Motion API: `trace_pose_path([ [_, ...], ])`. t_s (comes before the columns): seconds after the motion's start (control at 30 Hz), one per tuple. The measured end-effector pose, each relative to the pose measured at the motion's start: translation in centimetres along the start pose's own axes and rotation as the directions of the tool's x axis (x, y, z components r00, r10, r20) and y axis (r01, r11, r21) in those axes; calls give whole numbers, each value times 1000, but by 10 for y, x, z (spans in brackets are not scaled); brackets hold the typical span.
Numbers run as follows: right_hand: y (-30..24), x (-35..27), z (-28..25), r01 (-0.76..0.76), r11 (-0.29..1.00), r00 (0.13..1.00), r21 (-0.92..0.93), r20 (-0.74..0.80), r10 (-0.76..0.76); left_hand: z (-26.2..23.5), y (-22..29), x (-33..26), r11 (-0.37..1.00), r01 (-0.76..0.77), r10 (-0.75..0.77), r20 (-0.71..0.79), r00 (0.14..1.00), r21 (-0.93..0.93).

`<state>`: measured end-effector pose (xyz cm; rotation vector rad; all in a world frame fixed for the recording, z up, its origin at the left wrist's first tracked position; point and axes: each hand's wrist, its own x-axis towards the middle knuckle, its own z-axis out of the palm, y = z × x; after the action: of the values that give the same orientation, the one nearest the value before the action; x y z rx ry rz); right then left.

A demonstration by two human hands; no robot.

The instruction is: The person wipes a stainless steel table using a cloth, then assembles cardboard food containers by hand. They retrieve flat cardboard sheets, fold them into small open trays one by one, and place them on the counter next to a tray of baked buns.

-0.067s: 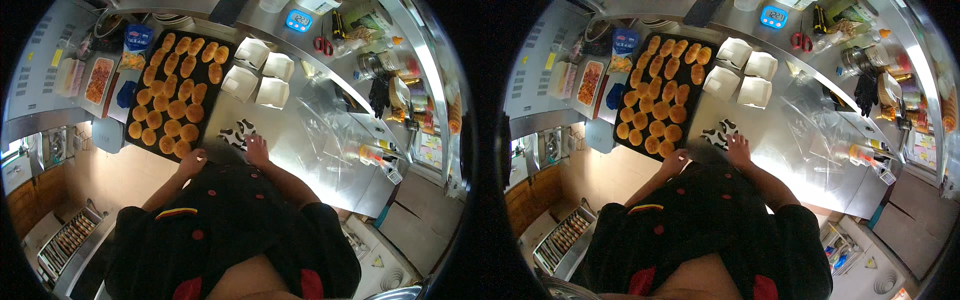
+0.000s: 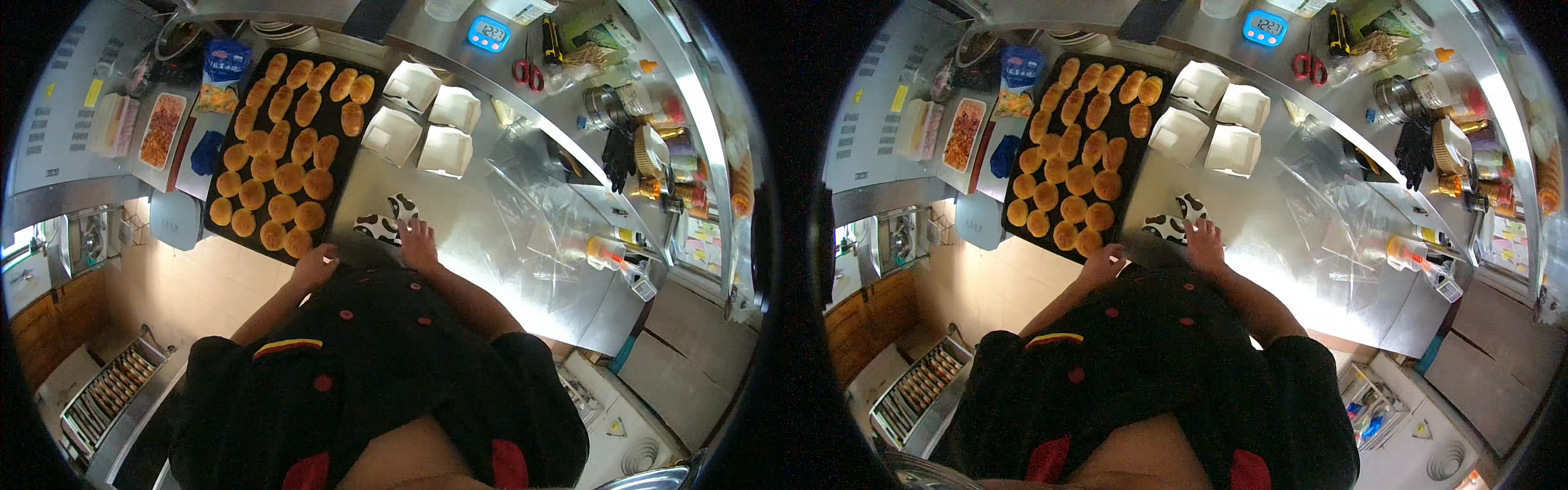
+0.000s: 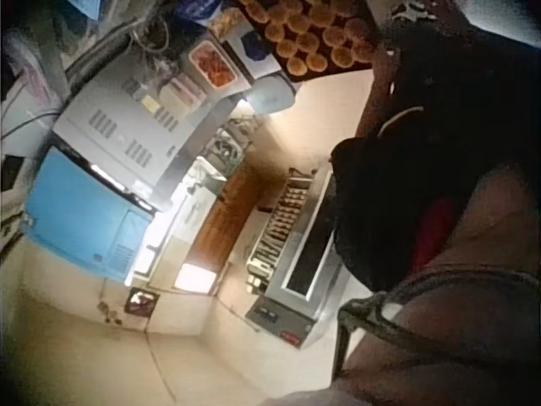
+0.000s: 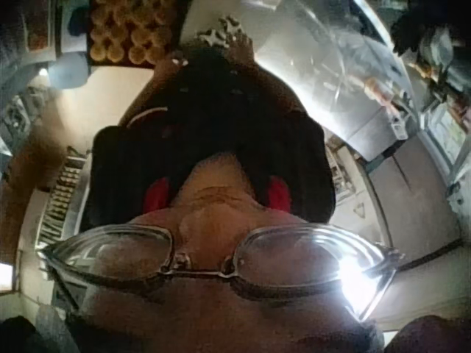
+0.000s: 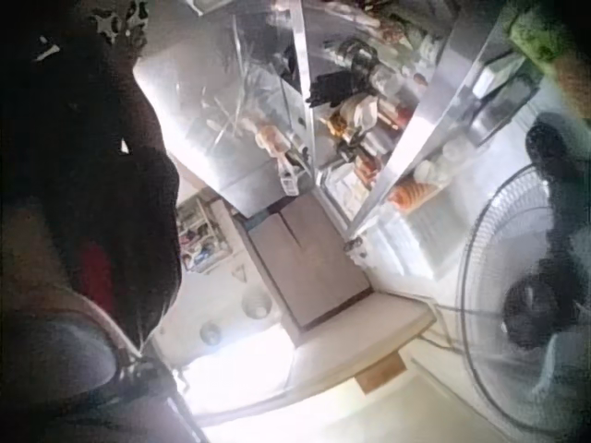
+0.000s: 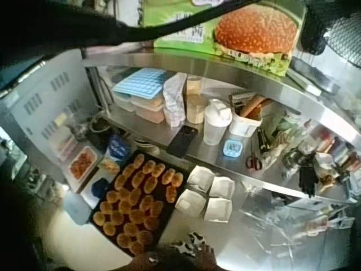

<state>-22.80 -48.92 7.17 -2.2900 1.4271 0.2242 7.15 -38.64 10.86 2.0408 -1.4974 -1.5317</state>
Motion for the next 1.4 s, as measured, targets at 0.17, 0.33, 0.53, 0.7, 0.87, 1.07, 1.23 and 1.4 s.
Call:
trace_pose_path([
  [0.17,-2,-4,-18,-60,985,998,163,42,53,-12,32,6,996,-92,91,46,995,8],
  [0.33,-25,3,-94,-149,311,971,939,79,227,-26,68,33,970,-205,205,-14,979,-131],
  [0.53,-79,-30,-138,-347,-545,938,763,283,-202,-72,204,29,139,-60,472,12,882,-988],
  [0.7,-89,-48,-138,-339,-439,939,832,267,-218,-86,205,35,251,-86,675,110,730,-964],
  [0.87,-79,-97,-175,-72,-693,984,717,164,66,-103,204,-11,683,-484,694,281,663,-547],
  [1.07,-90,-136,-194,6,-215,968,977,49,247,-106,211,-42,569,-822,822,17,570,27],
  [1.23,-85,-140,-198,4,-101,968,995,22,249,-125,225,-60,317,-812,901,113,420,491],
  [1.4,-83,-140,-206,33,88,971,996,-53,234,-112,230,-54,511,-758,747,227,625,405],
])
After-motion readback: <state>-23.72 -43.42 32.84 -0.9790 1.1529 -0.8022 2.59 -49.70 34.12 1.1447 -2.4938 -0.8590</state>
